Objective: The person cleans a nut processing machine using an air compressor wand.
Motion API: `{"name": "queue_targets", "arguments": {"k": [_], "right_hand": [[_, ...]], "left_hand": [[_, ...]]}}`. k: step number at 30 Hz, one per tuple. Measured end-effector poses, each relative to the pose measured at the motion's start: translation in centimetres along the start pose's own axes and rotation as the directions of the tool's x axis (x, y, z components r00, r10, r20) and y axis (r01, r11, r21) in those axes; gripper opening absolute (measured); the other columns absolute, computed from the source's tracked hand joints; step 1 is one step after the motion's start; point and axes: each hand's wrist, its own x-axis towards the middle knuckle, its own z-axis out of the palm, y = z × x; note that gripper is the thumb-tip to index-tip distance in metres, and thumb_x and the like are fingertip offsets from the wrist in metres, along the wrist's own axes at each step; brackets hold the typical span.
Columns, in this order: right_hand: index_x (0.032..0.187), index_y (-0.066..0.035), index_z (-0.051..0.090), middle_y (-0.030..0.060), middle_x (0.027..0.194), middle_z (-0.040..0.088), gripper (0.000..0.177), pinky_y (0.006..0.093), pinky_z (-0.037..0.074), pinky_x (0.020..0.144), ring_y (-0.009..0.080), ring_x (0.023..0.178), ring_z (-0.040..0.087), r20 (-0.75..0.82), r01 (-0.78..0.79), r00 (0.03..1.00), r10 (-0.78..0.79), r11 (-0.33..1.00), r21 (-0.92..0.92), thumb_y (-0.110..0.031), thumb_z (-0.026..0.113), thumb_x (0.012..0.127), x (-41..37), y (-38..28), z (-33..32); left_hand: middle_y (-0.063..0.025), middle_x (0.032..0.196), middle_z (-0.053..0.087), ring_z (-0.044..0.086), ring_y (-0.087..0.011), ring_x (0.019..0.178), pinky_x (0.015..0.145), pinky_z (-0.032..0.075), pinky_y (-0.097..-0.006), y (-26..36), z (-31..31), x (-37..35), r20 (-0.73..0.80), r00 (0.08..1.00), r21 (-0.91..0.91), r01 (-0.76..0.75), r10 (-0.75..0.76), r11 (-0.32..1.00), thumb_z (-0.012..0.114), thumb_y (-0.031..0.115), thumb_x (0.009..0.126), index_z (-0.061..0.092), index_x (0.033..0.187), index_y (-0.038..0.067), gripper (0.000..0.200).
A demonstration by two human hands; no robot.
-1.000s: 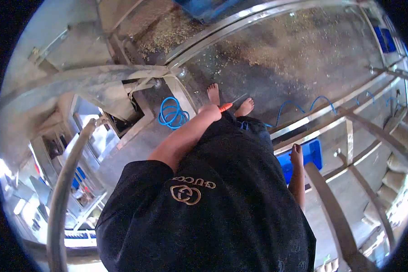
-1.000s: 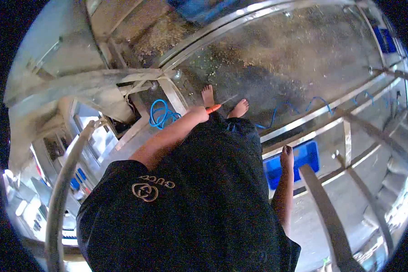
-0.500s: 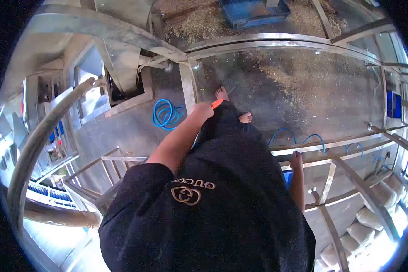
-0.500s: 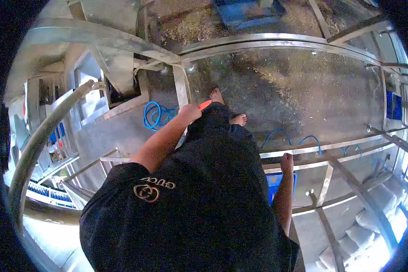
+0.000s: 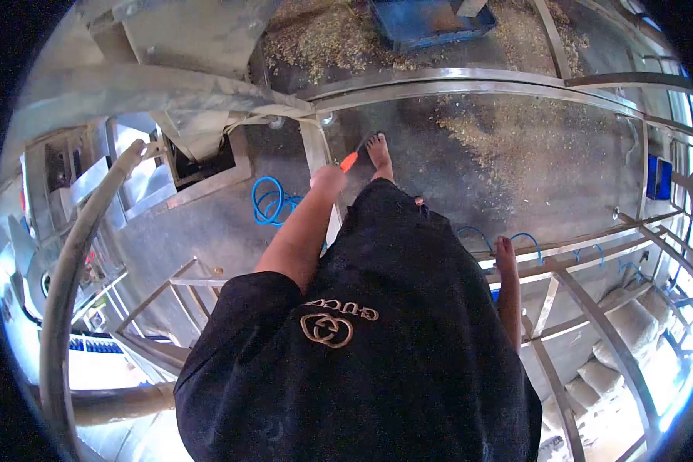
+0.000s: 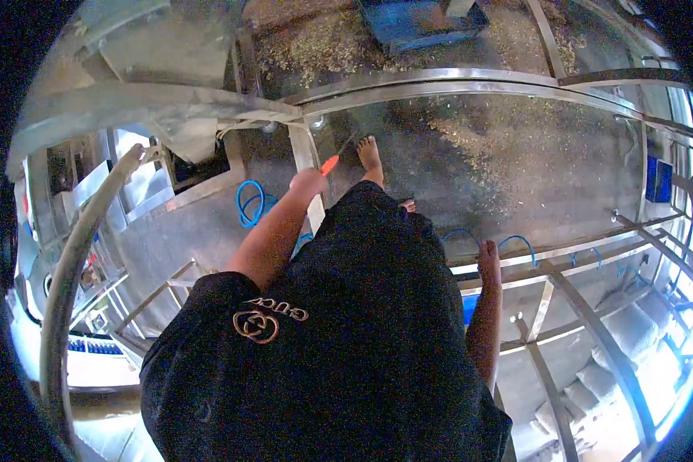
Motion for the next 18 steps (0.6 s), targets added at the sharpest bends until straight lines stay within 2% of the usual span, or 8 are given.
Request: {"name": "queue_targets", "arguments": {"k": [1, 3, 4, 6, 8, 10, 16, 18], "right_hand": [[0.114, -0.003, 0.045, 0.0085, 0.095, 0.056, 0.048, 0.0299, 0.045, 0.054, 0.0208, 0.078, 0.058, -0.004, -0.002, 1.0, 0.002, 1.0, 0.001, -0.044, 0.046, 0.088, 0.1, -2.9, -0.2], [0.114, -0.005, 0.045, 0.0091, 0.097, 0.056, 0.046, 0.0292, 0.045, 0.054, 0.0222, 0.077, 0.059, 0.03, -0.475, 0.877, 0.48, 0.857, 0.198, -0.043, 0.045, 0.089, -0.1, -11.2, -0.5], [0.114, -0.005, 0.045, 0.0091, 0.097, 0.056, 0.046, 0.0292, 0.045, 0.054, 0.0222, 0.077, 0.059, 0.033, -0.478, 0.876, 0.482, 0.854, 0.205, -0.043, 0.045, 0.089, 0.5, -10.9, 0.0], [0.117, -0.009, 0.043, 0.0102, 0.099, 0.057, 0.046, 0.0302, 0.045, 0.052, 0.0228, 0.076, 0.059, -0.038, -0.329, 0.936, 0.351, 0.906, 0.265, -0.045, 0.043, 0.089, 1.6, -9.3, 1.1], [0.116, -0.011, 0.043, 0.0103, 0.099, 0.057, 0.044, 0.0325, 0.047, 0.052, 0.0234, 0.074, 0.06, -0.064, -0.323, 0.934, 0.353, 0.906, 0.273, -0.046, 0.042, 0.089, 2.4, -8.6, 1.9], [0.116, -0.011, 0.042, 0.0105, 0.098, 0.057, 0.045, 0.034, 0.048, 0.053, 0.0235, 0.072, 0.06, 0.074, -0.411, 0.912, 0.404, 0.886, 0.215, -0.047, 0.041, 0.089, 3.1, -9.7, 1.6], [0.118, -0.014, 0.041, 0.0098, 0.101, 0.058, 0.045, 0.0379, 0.045, 0.051, 0.0234, 0.071, 0.06, 0.127, -0.436, 0.898, 0.421, 0.888, 0.146, -0.048, 0.04, 0.089, 5.8, -7.5, -0.2], [0.121, -0.013, 0.039, 0.0114, 0.102, 0.058, 0.047, 0.0385, 0.046, 0.052, 0.024, 0.071, 0.06, 0.18, -0.509, 0.857, 0.482, 0.845, 0.16, -0.047, 0.042, 0.088, 7.0, -6.7, -2.0]], "left_hand": [[-0.0147, 0.109, 0.059, 0.057, -0.0299, 0.102, 0.084, 0.045, -0.0393, 0.2, -1.4, 0.7, 0.0, 1.0, 0.003, -0.004, 0.004, 1.0, 0.05, 0.025, 0.078, 0.062, 0.104, 0.009, 0.033], [-0.0146, 0.112, 0.058, 0.056, -0.0295, 0.104, 0.085, 0.045, -0.0392, 0.8, -5.4, 1.3, -0.038, 0.999, -0.066, 0.024, -0.026, 0.998, 0.049, 0.024, 0.078, 0.06, 0.108, 0.009, 0.035], [-0.0145, 0.113, 0.057, 0.055, -0.0292, 0.105, 0.086, 0.044, -0.0391, 0.9, -6.8, 1.9, -0.053, 0.998, -0.097, 0.039, -0.044, 0.995, 0.049, 0.024, 0.078, 0.059, 0.109, 0.009, 0.036], [-0.0153, 0.115, 0.056, 0.055, -0.0289, 0.105, 0.086, 0.044, -0.0394, -0.1, -8.4, 5.5, -0.01, 1.0, -0.022, -0.016, 0.016, 1.0, 0.048, 0.024, 0.078, 0.057, 0.111, 0.007, 0.038], [-0.0165, 0.116, 0.055, 0.054, -0.0296, 0.107, 0.088, 0.043, -0.0399, -0.1, -10.0, 7.3, -0.045, 0.999, -0.078, -0.021, 0.018, 0.997, 0.049, 0.025, 0.077, 0.056, 0.113, 0.006, 0.041], [-0.0173, 0.116, 0.055, 0.054, -0.0297, 0.107, 0.088, 0.043, -0.0388, 0.6, -11.6, 7.8, -0.103, 0.995, -0.058, 0.01, -0.016, 0.998, 0.049, 0.026, 0.077, 0.055, 0.114, 0.005, 0.043], [-0.0179, 0.115, 0.055, 0.053, -0.0285, 0.109, 0.09, 0.042, -0.0367, 2.7, -12.6, 11.1, -0.086, 0.996, -0.052, -0.031, 0.027, 0.998, 0.046, 0.027, 0.078, 0.057, 0.111, 0.004, 0.042], [-0.0183, 0.115, 0.055, 0.053, -0.0283, 0.108, 0.09, 0.041, -0.0369, 4.1, -12.7, 11.2, -0.102, 0.994, -0.038, -0.037, 0.033, 0.999, 0.046, 0.027, 0.079, 0.057, 0.111, 0.004, 0.042]]}}
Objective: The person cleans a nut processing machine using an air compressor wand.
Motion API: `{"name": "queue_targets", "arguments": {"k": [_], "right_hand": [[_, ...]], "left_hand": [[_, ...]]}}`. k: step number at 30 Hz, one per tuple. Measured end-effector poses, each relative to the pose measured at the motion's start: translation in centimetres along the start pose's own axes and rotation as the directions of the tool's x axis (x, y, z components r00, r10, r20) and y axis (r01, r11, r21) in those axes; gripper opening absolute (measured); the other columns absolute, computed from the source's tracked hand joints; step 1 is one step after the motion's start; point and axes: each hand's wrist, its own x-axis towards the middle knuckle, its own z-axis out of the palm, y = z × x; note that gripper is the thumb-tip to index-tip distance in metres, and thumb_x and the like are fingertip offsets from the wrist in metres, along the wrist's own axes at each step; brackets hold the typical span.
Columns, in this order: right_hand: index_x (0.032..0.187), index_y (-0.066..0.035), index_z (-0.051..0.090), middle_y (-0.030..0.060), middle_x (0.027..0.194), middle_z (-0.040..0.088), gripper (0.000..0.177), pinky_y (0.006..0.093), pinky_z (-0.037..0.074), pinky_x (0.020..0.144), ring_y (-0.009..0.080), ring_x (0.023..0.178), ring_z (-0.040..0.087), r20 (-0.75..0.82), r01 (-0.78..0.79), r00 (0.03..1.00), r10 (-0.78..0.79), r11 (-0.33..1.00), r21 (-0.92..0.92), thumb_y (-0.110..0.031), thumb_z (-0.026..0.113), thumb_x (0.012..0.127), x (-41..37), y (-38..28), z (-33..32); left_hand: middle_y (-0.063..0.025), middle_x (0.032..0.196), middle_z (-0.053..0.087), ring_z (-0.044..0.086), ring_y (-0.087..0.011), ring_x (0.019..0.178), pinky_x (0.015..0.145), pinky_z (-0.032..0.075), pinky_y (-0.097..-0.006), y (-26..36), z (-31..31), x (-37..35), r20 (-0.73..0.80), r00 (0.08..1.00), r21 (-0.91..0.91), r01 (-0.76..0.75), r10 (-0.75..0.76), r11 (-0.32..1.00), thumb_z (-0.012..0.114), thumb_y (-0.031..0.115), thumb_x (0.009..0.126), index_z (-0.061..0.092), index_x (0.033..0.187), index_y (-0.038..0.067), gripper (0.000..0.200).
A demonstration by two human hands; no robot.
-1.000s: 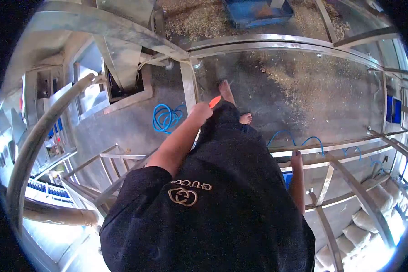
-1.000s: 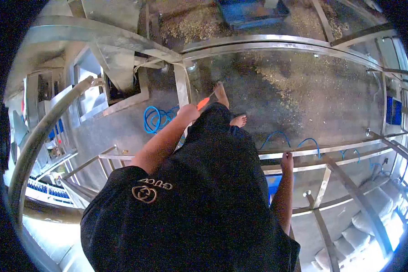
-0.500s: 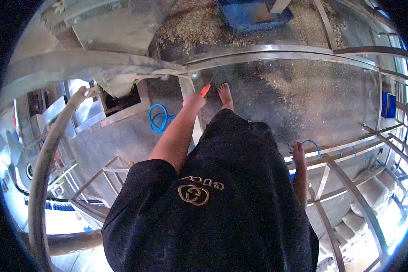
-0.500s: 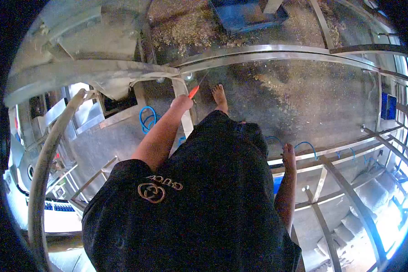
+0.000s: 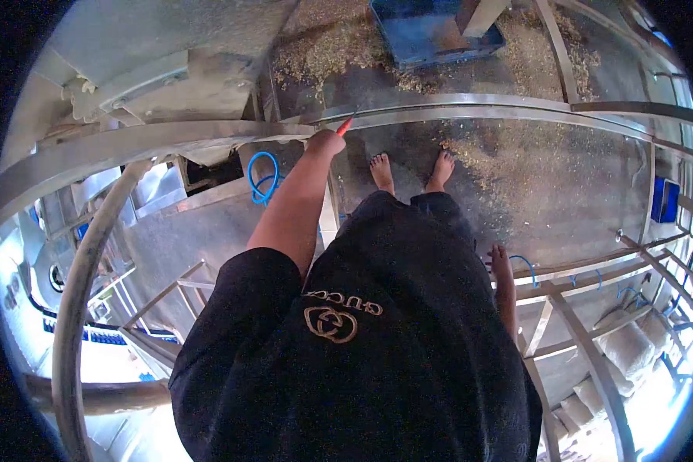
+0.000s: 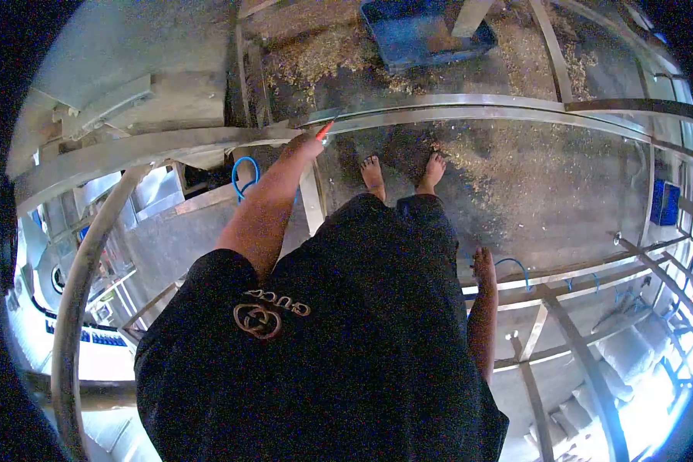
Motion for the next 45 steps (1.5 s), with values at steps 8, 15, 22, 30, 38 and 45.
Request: {"name": "queue_targets", "arguments": {"k": [8, 15, 22, 30, 38, 45], "right_hand": [[0.127, -0.011, 0.033, 0.014, 0.106, 0.055, 0.06, 0.0425, 0.044, 0.056, 0.0276, 0.077, 0.059, -0.001, 0.176, 0.984, -0.176, 0.982, 0.071, -0.053, 0.044, 0.084, 8.1, 0.5, -9.8], [0.12, -0.013, 0.038, 0.0097, 0.103, 0.056, 0.055, 0.0422, 0.044, 0.059, 0.0258, 0.077, 0.057, -0.014, -0.017, 1.0, 0.016, 0.997, -0.079, -0.054, 0.043, 0.083, 8.7, -8.3, -14.7], [0.119, -0.014, 0.04, 0.0091, 0.101, 0.059, 0.05, 0.0386, 0.045, 0.053, 0.0244, 0.073, 0.059, -0.033, 0.144, 0.989, -0.144, 0.99, 0.002, -0.051, 0.044, 0.085, 11.1, -9.8, -13.9], [0.122, -0.013, 0.037, 0.0111, 0.104, 0.058, 0.049, 0.042, 0.047, 0.055, 0.0259, 0.074, 0.059, 0.05, 0.034, 0.998, -0.023, 0.974, -0.223, -0.048, 0.039, 0.088, 8.0, -9.8, -14.6], [0.121, -0.013, 0.037, 0.0111, 0.104, 0.058, 0.047, 0.0424, 0.046, 0.057, 0.0252, 0.076, 0.059, -0.002, -0.017, 1.0, 0.017, 0.963, -0.268, -0.047, 0.039, 0.088, 8.3, -10.8, -16.2], [0.118, -0.008, 0.041, 0.0114, 0.093, 0.06, 0.049, 0.0316, 0.046, 0.045, 0.02, 0.065, 0.06, 0.056, 0.117, 0.993, -0.104, 0.939, -0.323, -0.048, 0.038, 0.089, 11.7, -14.8, -14.6]], "left_hand": [[-0.019, 0.112, 0.056, 0.055, -0.0288, 0.105, 0.09, 0.041, -0.0379, 7.3, -1.3, -4.8, -0.034, 0.995, 0.067, 0.099, -0.097, 0.993, 0.049, 0.026, 0.077, 0.058, 0.111, 0.006, 0.041], [-0.0149, 0.105, 0.061, 0.058, -0.0273, 0.099, 0.085, 0.044, -0.0384, 11.5, 3.2, -7.4, 0.093, 0.985, 0.253, -0.163, 0.144, 0.954, 0.052, 0.031, 0.075, 0.064, 0.1, 0.005, 0.037], [-0.0215, 0.114, 0.055, 0.056, -0.0316, 0.102, 0.087, 0.042, -0.0449, 14.4, 11.8, -4.6, 0.333, 0.908, 0.193, -0.33, 0.255, 0.924, 0.058, 0.038, 0.071, 0.061, 0.105, 0.003, 0.049], [-0.0233, 0.111, 0.056, 0.054, -0.0376, 0.104, 0.093, 0.037, -0.0486, 23.5, 6.7, -10.9, -0.03, 0.998, -0.044, -0.061, 0.06, 0.997, 0.053, 0.024, 0.073, 0.062, 0.102, 0.003, 0.037], [-0.0186, 0.103, 0.06, 0.058, -0.0334, 0.098, 0.082, 0.046, -0.042, 18.1, 7.4, -4.2, -0.021, 0.999, -0.167, -0.031, 0.028, 0.985, 0.054, 0.023, 0.073, 0.063, 0.099, 0.004, 0.034], [-0.0166, 0.104, 0.061, 0.057, -0.0311, 0.1, 0.082, 0.046, -0.0431, 16.9, 4.5, -6.2, -0.029, 0.995, -0.226, 0.089, -0.099, 0.97, 0.057, 0.024, 0.072, 0.063, 0.101, 0.007, 0.035]]}}
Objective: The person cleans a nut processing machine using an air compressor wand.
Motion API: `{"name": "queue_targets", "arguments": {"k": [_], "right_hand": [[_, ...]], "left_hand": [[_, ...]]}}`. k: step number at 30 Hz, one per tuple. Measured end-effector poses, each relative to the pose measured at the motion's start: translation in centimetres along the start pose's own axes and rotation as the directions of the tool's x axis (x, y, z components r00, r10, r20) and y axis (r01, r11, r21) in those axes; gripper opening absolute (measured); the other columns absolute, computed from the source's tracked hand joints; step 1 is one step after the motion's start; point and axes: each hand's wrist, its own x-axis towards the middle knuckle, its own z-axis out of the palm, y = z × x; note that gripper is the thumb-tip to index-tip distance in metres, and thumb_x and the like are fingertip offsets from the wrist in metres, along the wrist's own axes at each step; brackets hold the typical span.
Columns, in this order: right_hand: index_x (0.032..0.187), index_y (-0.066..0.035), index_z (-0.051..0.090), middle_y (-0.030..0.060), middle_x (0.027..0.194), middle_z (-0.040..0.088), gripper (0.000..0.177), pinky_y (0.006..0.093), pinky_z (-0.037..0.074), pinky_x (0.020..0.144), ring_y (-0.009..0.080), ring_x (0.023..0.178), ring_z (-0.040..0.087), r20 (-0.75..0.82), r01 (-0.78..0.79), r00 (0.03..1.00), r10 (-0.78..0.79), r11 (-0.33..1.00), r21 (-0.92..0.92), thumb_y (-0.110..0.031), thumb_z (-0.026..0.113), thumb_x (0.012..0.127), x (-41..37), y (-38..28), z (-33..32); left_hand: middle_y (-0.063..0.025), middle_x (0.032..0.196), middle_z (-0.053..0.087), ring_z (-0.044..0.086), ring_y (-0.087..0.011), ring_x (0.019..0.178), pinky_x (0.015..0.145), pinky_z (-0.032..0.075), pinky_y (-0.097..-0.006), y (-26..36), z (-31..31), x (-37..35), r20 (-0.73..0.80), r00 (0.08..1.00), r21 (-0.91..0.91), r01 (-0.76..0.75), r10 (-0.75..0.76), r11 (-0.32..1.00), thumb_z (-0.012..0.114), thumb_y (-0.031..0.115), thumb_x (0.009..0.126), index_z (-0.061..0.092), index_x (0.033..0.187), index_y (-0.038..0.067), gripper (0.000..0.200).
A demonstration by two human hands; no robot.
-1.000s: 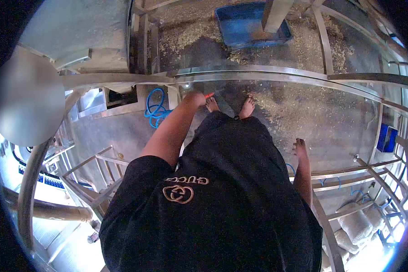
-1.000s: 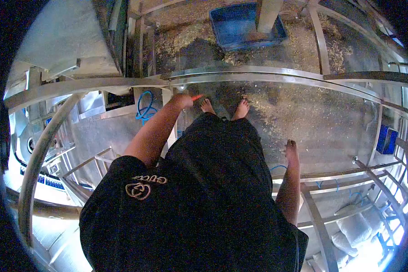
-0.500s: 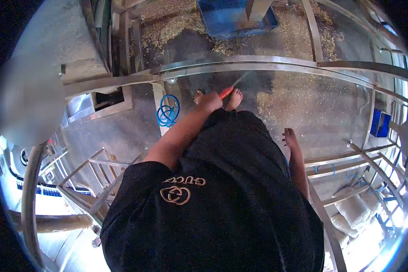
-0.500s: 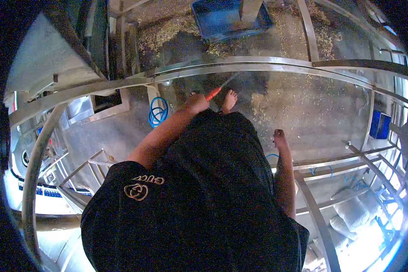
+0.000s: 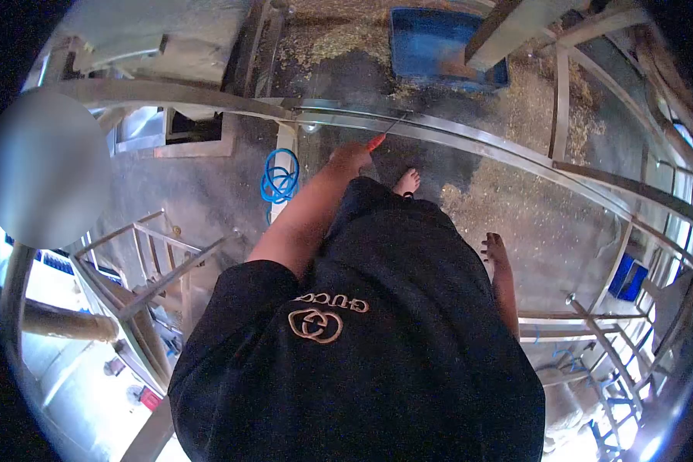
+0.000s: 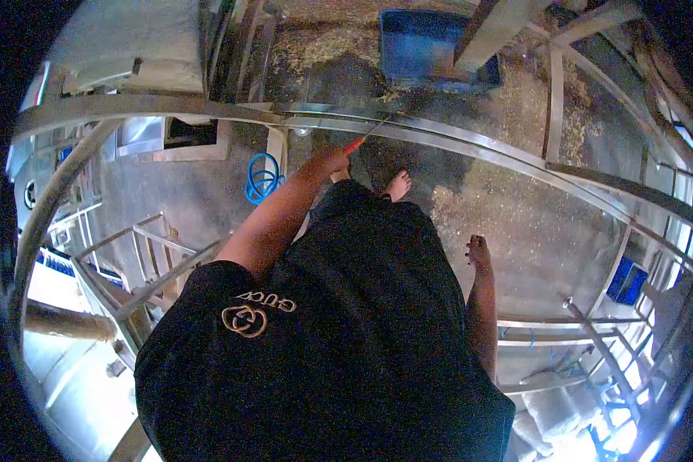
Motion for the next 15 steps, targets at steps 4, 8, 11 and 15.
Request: {"name": "queue_targets", "arguments": {"k": [4, 8, 11, 15], "right_hand": [[0.122, -0.016, 0.038, 0.0096, 0.108, 0.056, 0.048, 0.0488, 0.045, 0.067, 0.0278, 0.082, 0.059, 0.086, 0.029, 0.996, -0.027, 0.999, -0.026, -0.049, 0.04, 0.087, 0.8, -4.0, -1.0], [0.123, -0.014, 0.038, 0.0094, 0.109, 0.056, 0.05, 0.0486, 0.045, 0.067, 0.0285, 0.083, 0.058, 0.087, 0.089, 0.993, -0.085, 0.995, -0.049, -0.049, 0.04, 0.087, 0.7, -6.4, -1.6], [0.123, -0.012, 0.038, 0.0096, 0.109, 0.056, 0.05, 0.0492, 0.045, 0.068, 0.0293, 0.085, 0.058, 0.092, 0.105, 0.991, -0.101, 0.994, -0.039, -0.048, 0.039, 0.088, 0.8, -6.9, -1.8], [0.119, -0.01, 0.039, 0.0095, 0.096, 0.06, 0.049, 0.0348, 0.046, 0.047, 0.0218, 0.069, 0.06, 0.028, 0.072, 0.997, -0.07, 0.993, -0.099, -0.048, 0.038, 0.089, 0.9, -5.1, -1.6]], "left_hand": [[-0.0161, 0.103, 0.061, 0.058, -0.031, 0.1, 0.083, 0.046, -0.0425, -0.5, 0.9, 0.8, 0.034, 0.997, 0.043, -0.07, 0.068, 0.997, 0.056, 0.024, 0.072, 0.063, 0.101, 0.006, 0.034], [-0.0153, 0.105, 0.061, 0.057, -0.0301, 0.101, 0.084, 0.046, -0.0409, -1.1, 2.5, 2.8, -0.03, 0.998, 0.056, -0.059, 0.06, 0.997, 0.057, 0.024, 0.072, 0.062, 0.101, 0.006, 0.034], [-0.0154, 0.106, 0.06, 0.057, -0.0298, 0.101, 0.085, 0.045, -0.0405, -0.9, 0.2, 0.1, 0.032, 0.999, 0.012, -0.024, 0.024, 1.0, 0.056, 0.023, 0.073, 0.062, 0.102, 0.006, 0.034], [-0.0164, 0.105, 0.06, 0.057, -0.0298, 0.101, 0.085, 0.045, -0.0402, -1.8, 0.8, 0.2, -0.033, 0.999, -0.036, -0.033, 0.032, 0.999, 0.055, 0.023, 0.074, 0.062, 0.1, 0.006, 0.032]]}}
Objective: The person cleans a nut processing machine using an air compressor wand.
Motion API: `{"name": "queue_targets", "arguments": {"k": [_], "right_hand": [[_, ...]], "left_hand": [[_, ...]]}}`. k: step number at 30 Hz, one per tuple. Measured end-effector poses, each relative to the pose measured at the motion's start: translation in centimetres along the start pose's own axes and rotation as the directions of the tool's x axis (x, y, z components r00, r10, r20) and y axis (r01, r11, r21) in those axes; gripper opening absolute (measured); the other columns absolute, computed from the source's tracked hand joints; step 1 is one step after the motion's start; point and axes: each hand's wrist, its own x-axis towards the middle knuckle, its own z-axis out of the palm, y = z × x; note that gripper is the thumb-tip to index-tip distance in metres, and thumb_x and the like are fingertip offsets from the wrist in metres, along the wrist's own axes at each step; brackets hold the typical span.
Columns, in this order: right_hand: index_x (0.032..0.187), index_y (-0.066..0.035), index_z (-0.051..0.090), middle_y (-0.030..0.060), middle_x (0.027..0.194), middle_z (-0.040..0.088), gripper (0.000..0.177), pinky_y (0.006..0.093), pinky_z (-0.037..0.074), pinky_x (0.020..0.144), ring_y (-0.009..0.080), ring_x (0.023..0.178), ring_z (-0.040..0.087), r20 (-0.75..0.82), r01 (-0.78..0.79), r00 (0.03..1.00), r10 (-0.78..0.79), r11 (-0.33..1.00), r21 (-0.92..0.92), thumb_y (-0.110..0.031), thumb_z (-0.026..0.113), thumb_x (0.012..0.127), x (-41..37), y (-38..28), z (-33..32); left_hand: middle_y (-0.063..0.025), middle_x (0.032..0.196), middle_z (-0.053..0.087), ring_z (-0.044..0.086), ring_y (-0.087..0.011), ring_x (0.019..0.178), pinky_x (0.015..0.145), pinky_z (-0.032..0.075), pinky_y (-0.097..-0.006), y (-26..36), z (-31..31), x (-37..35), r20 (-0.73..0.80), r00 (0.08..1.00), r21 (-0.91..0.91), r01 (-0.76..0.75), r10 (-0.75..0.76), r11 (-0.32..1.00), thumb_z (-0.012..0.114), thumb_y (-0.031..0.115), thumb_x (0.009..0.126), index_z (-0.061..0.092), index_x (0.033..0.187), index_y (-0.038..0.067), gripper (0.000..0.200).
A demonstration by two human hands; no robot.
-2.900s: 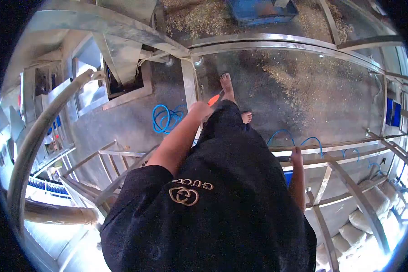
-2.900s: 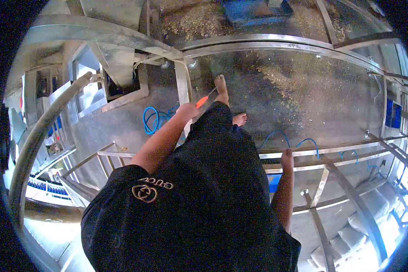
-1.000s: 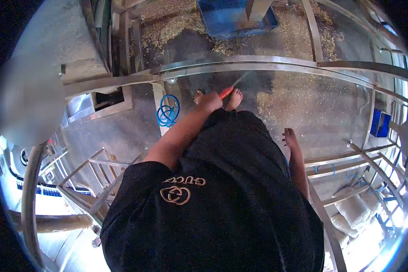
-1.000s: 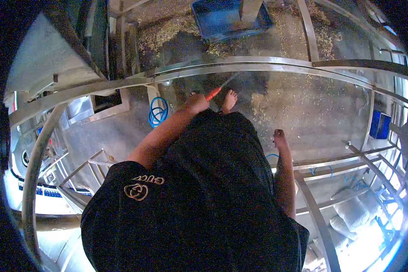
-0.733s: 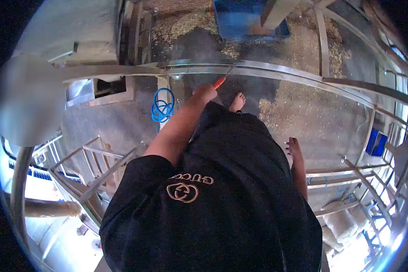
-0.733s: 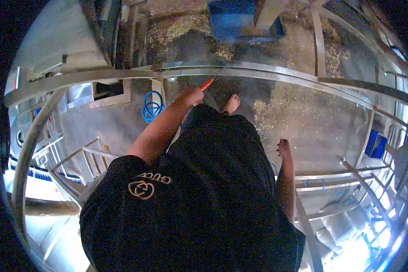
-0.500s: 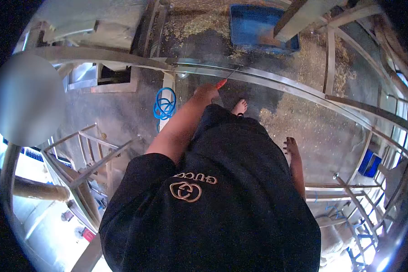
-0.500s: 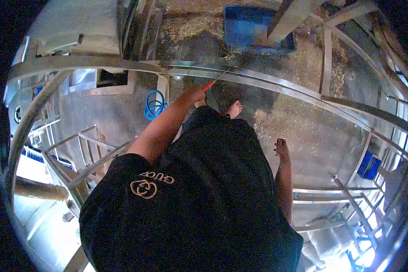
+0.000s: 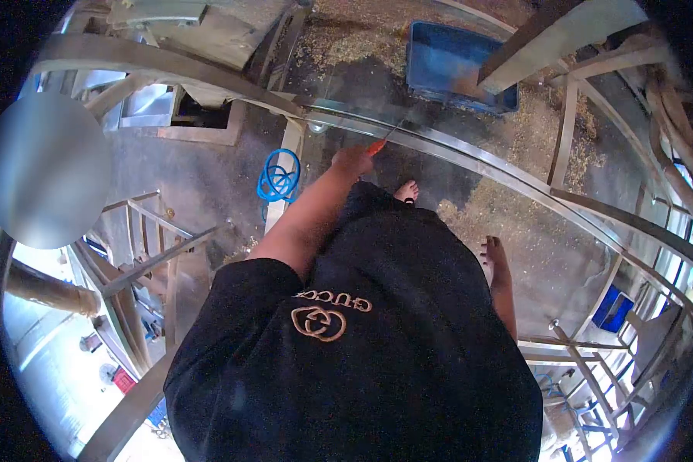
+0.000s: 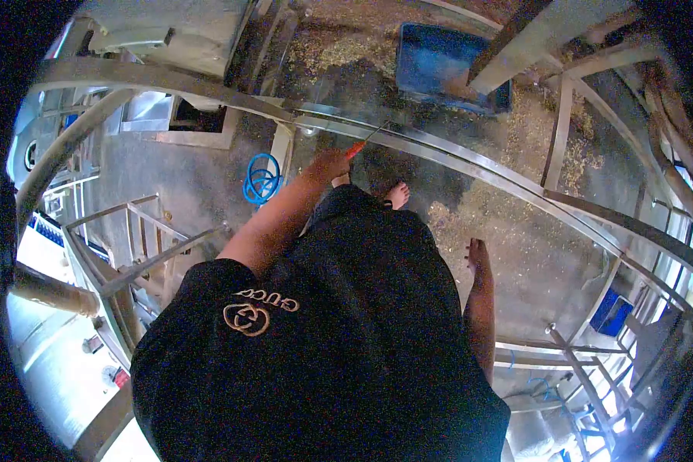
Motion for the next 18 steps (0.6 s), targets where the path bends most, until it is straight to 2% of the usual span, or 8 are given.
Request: {"name": "queue_targets", "arguments": {"k": [2, 5, 8, 10, 12, 14, 16, 18], "right_hand": [[0.119, -0.01, 0.038, 0.0095, 0.097, 0.06, 0.049, 0.036, 0.046, 0.048, 0.0227, 0.07, 0.06, 0.013, 0.002, 1.0, -0.002, 1.0, -0.028, -0.048, 0.038, 0.089, 0.1, 1.6, 0.1], [0.12, -0.011, 0.037, 0.009, 0.1, 0.06, 0.05, 0.0392, 0.046, 0.051, 0.024, 0.072, 0.06, 0.041, 0.03, 0.999, -0.028, 0.997, -0.065, -0.049, 0.038, 0.088, 0.1, 2.6, 0.1], [0.12, -0.012, 0.038, 0.0089, 0.1, 0.06, 0.049, 0.0404, 0.046, 0.051, 0.024, 0.072, 0.059, 0.09, 0.062, 0.994, -0.057, 0.997, -0.053, -0.049, 0.038, 0.088, 0.9, 2.9, 0.3], [0.119, -0.013, 0.039, 0.0088, 0.099, 0.059, 0.048, 0.0412, 0.046, 0.052, 0.0241, 0.072, 0.059, 0.118, 0.078, 0.99, -0.072, 0.996, -0.042, -0.05, 0.038, 0.088, 1.4, 2.9, 0.3], [0.118, -0.015, 0.039, 0.0087, 0.099, 0.059, 0.047, 0.0421, 0.046, 0.052, 0.0241, 0.072, 0.059, 0.145, 0.083, 0.986, -0.078, 0.996, -0.03, -0.05, 0.038, 0.088, 2.3, 3.0, 0.3], [0.118, -0.016, 0.04, 0.0086, 0.099, 0.059, 0.046, 0.0429, 0.045, 0.053, 0.0242, 0.071, 0.058, 0.174, 0.085, 0.981, -0.08, 0.996, -0.022, -0.05, 0.038, 0.088, 3.1, 3.0, 0.2], [0.117, -0.017, 0.041, 0.0085, 0.098, 0.059, 0.045, 0.0437, 0.045, 0.053, 0.0242, 0.071, 0.058, 0.202, 0.086, 0.976, -0.082, 0.996, -0.008, -0.051, 0.038, 0.087, 3.4, 2.3, 0.0], [0.117, -0.018, 0.042, 0.0084, 0.098, 0.059, 0.045, 0.0445, 0.045, 0.054, 0.0243, 0.071, 0.057, 0.219, 0.077, 0.972, -0.08, 0.997, 0.021, -0.051, 0.038, 0.087, 4.1, 1.9, -0.3]], "left_hand": [[-0.0185, 0.1, 0.062, 0.059, -0.0303, 0.098, 0.085, 0.046, -0.0401, -1.1, 0.1, -1.0, -0.072, 0.984, 0.154, -0.149, 0.161, 0.977, 0.053, 0.023, 0.075, 0.063, 0.098, 0.005, 0.031], [-0.0203, 0.1, 0.06, 0.059, -0.0314, 0.096, 0.082, 0.047, -0.041, -7.4, 5.4, 4.2, -0.054, 0.991, 0.083, -0.118, 0.123, 0.99, 0.056, 0.028, 0.074, 0.063, 0.097, 0.004, 0.034], [-0.0185, 0.093, 0.063, 0.063, -0.0299, 0.085, 0.073, 0.049, -0.0419, -6.5, -3.4, -7.5, 0.139, 0.986, -0.186, 0.116, -0.091, 0.976, 0.058, 0.033, 0.072, 0.063, 0.094, 0.003, 0.037], [-0.0133, 0.075, 0.061, 0.059, -0.0258, 0.064, 0.059, 0.047, -0.0415, -11.7, 0.7, -5.9, 0.216, 0.918, -0.501, 0.395, -0.332, 0.77, 0.059, 0.037, 0.071, 0.062, 0.09, 0.005, 0.037], [-0.0071, 0.062, 0.051, 0.048, -0.0199, 0.051, 0.048, 0.041, -0.0369, -15.8, 2.5, -7.2, 0.207, 0.891, -0.647, 0.434, -0.404, 0.627, 0.057, 0.034, 0.074, 0.058, 0.083, 0.007, 0.029], [-0.0034, 0.057, 0.045, 0.043, -0.0179, 0.046, 0.044, 0.035, -0.033, -20.3, 4.2, -7.1, 0.469, 0.813, -0.707, 0.579, -0.344, 0.405, 0.053, 0.03, 0.075, 0.052, 0.074, 0.01, 0.02], [-0.0007, 0.055, 0.04, 0.037, -0.0139, 0.044, 0.043, 0.029, -0.0306, -22.2, 3.2, -9.9, 0.538, 0.788, -0.733, 0.613, -0.3, 0.294, 0.05, 0.025, 0.077, 0.039, 0.064, 0.014, 0.02], [-0.0012, 0.051, 0.04, 0.038, -0.0149, 0.04, 0.04, 0.028, -0.0291, -24.7, 3.1, -11.8, 0.395, 0.812, -0.839, 0.509, -0.429, 0.191, 0.048, 0.023, 0.078, 0.041, 0.062, 0.013, 0.02]]}}
